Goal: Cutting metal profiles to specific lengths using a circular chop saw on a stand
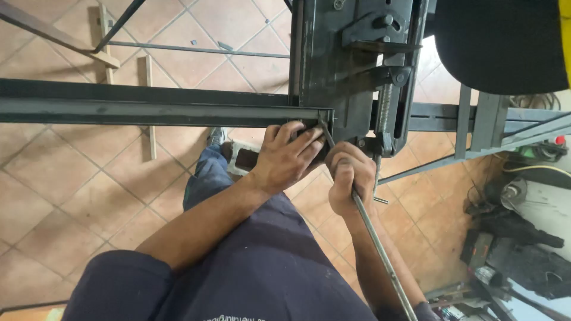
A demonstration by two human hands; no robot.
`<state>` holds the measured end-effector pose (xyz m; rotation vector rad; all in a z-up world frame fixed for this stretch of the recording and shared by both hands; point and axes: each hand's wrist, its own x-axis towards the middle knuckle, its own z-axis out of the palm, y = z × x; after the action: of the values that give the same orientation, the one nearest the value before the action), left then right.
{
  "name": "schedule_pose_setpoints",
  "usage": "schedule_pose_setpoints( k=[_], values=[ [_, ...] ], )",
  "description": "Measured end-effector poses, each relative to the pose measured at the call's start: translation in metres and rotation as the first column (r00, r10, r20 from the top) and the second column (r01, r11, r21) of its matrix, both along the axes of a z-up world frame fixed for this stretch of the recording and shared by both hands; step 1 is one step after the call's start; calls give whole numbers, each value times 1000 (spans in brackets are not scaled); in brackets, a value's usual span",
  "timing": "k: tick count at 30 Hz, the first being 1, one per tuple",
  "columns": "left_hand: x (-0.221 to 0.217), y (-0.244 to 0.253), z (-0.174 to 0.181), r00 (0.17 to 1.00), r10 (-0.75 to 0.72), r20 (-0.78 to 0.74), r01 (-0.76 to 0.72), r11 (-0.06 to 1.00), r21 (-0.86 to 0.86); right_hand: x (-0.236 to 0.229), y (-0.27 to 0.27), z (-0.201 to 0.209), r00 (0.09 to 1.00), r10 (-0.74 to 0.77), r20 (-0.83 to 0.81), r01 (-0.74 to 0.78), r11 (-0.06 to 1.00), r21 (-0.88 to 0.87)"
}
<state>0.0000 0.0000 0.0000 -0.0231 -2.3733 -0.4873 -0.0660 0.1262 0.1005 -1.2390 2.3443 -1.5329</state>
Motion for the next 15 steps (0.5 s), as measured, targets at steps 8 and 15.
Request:
schedule_pose_setpoints(
  k=[8,15],
  values=[
    [8,-4,0,998,-54,-22,54,999,2,13,22,-6,997,-61,48,63,997,-45],
    [3,-44,7,887,-383,-259,428,892,144,57,27,88,898,-439,-17,429,869,248]
  ],
)
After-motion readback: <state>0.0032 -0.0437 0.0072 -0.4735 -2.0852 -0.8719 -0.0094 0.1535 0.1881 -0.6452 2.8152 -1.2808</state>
